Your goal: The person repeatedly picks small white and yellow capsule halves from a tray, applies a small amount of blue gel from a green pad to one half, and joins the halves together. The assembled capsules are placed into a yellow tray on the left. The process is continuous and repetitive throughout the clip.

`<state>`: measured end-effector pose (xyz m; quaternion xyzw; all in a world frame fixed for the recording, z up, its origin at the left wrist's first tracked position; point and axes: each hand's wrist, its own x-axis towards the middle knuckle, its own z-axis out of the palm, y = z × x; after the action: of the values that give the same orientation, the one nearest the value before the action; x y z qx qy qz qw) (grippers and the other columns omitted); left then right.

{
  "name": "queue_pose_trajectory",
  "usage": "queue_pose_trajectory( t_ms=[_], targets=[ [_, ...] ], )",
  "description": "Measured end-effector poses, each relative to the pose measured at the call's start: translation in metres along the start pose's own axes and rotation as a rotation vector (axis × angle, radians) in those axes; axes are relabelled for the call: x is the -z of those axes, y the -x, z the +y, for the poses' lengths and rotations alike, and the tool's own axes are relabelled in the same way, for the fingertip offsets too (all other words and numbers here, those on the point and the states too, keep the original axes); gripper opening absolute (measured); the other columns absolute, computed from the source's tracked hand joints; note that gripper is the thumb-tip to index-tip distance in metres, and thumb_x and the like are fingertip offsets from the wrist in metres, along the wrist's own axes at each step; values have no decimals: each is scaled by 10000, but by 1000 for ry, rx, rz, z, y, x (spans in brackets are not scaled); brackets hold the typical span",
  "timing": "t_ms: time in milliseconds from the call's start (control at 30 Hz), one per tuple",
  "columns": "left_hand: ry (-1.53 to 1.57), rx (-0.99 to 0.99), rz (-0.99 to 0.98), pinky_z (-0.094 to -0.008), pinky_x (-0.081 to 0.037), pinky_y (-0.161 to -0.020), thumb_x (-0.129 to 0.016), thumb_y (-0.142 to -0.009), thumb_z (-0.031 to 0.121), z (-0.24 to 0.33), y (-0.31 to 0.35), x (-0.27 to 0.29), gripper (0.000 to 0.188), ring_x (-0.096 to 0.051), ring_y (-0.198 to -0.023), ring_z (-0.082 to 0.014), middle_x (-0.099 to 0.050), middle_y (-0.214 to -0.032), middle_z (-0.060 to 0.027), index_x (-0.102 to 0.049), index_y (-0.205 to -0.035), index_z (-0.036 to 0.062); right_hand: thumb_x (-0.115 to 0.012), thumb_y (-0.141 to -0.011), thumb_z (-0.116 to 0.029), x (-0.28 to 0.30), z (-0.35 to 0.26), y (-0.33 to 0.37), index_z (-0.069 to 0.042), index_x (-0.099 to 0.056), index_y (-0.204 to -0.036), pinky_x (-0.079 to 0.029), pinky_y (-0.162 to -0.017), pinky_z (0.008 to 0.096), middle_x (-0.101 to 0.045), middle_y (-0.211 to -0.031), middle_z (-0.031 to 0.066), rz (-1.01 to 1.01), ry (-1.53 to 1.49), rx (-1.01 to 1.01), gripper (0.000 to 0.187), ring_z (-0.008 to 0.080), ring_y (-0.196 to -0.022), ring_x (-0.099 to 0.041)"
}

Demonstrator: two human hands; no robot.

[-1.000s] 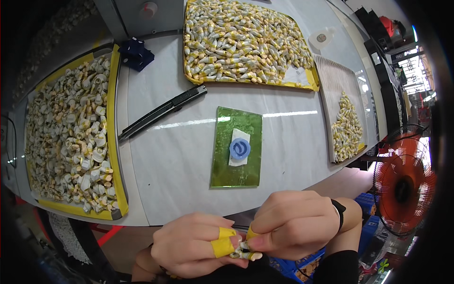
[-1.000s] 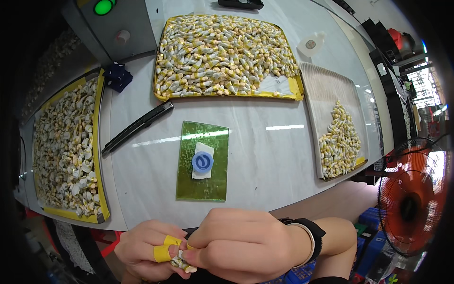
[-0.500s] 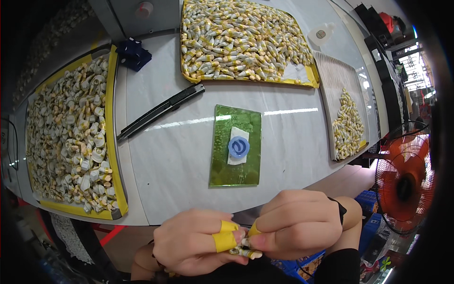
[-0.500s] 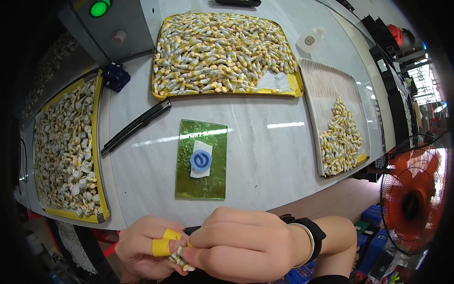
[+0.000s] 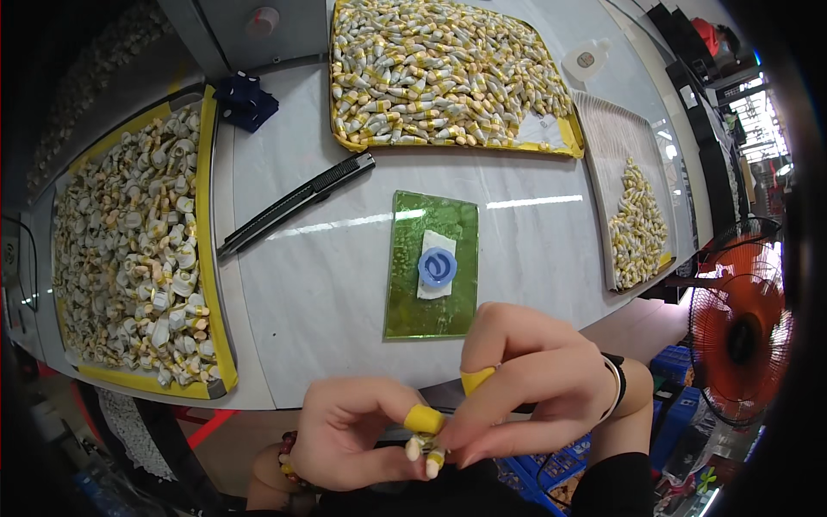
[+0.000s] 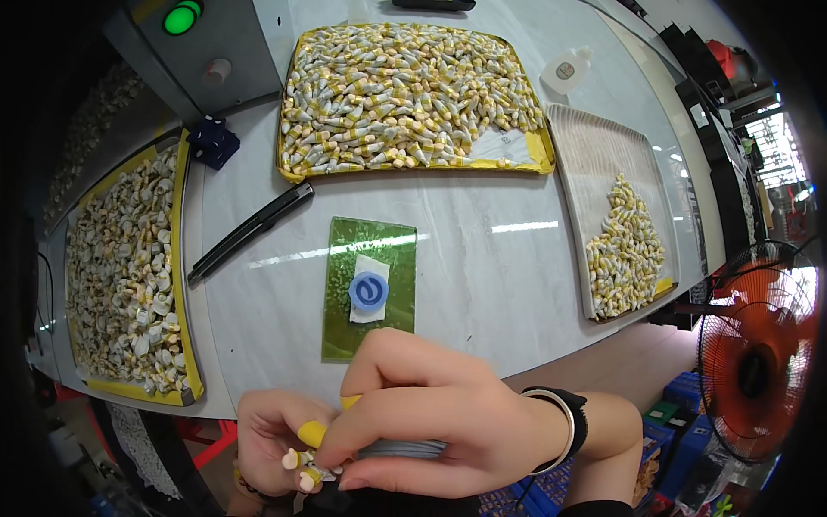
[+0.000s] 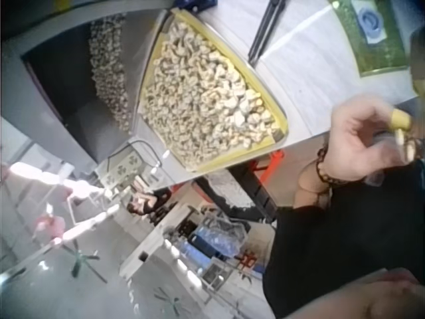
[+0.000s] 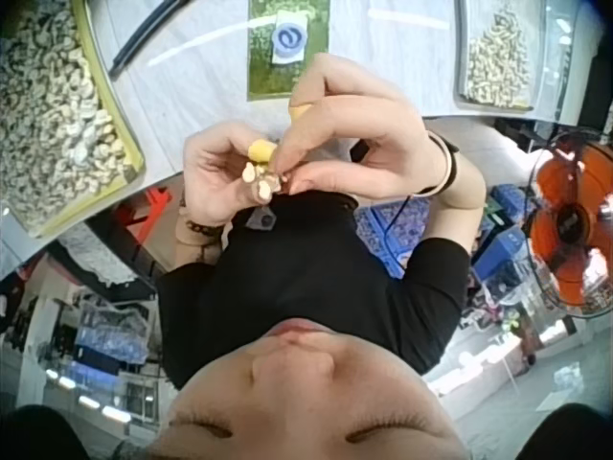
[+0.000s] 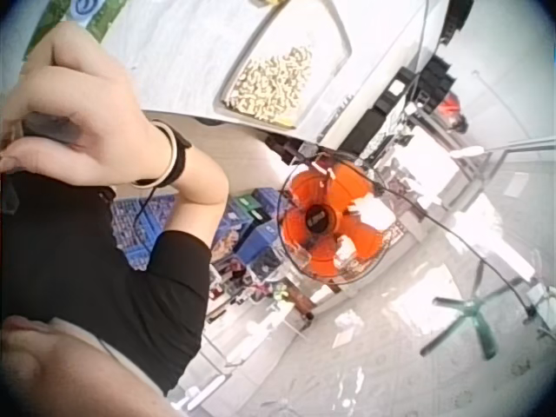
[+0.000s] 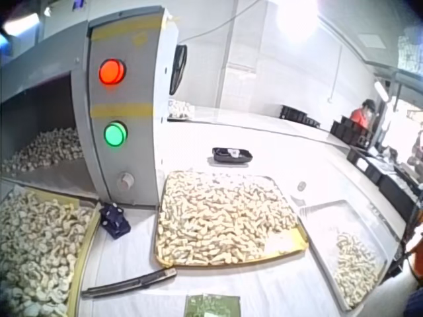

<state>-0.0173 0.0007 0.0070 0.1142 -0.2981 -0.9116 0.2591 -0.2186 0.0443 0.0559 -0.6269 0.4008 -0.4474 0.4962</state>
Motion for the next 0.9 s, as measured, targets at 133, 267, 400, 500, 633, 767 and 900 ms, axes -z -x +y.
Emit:
queue_pose_trajectory(
  t_ms=[133,267,400,500,633,767,900],
  targets=[
    [-58,76,-59,-266,-479,-745,-708,-765,2,1,-2,2,203,-626,-796,-154,-651,-880,-109,-612,-934,-55,-683,-785,-63,-2,1,-1,-21,-631,-915,-391,-614,267,-472,-801,66,-74,-79,-44,147,189,-708,-491],
    [-246,18,-102,-241,-479,-689,-725,-759,37,0,-1,5,182,-634,-743,-150,-662,-820,-99,-632,-900,-31,-656,-804,-62,-2,-1,-1,-22,-614,-920,-390,-623,272,-468,-799,72,-121,-59,-48,130,205,-723,-489],
    [-483,-50,-131,-241,-479,-612,-747,-736,59,5,-3,4,176,-642,-678,-169,-665,-772,-97,-649,-862,-17,-736,-753,-89,-1,0,-2,-42,-665,-861,-384,-556,258,-496,-774,31,-125,48,33,138,170,-672,-503],
    [-625,-126,-120,-247,-483,-591,-760,-714,50,10,-5,3,192,-648,-669,-183,-668,-776,-103,-655,-858,-20,-745,-745,-96,-1,-1,1,-48,-666,-854,-389,-559,266,-502,-779,26,-90,123,74,143,172,-674,-508],
    [-541,-206,-59,-260,-501,-608,-768,-696,33,5,-2,0,221,-659,-687,-202,-673,-795,-118,-658,-875,-36,-756,-733,-101,-6,0,5,-58,-668,-855,-397,-563,274,-507,-788,27,-11,139,131,156,173,-679,-514],
    [-430,-192,-70,-277,-514,-634,-760,-697,13,4,-5,-1,239,-666,-709,-223,-675,-803,-132,-658,-902,-57,-757,-725,-87,-5,4,7,-48,-677,-844,-420,-574,278,-519,-790,34,21,82,133,149,179,-680,-529],
    [-385,-175,-68,-275,-513,-647,-751,-698,-10,3,-2,-1,249,-665,-730,-213,-677,-808,-135,-655,-920,-69,-744,-723,-53,-8,3,9,-28,-689,-804,-442,-574,279,-545,-774,41,42,80,143,102,188,-660,-543]
  ],
)
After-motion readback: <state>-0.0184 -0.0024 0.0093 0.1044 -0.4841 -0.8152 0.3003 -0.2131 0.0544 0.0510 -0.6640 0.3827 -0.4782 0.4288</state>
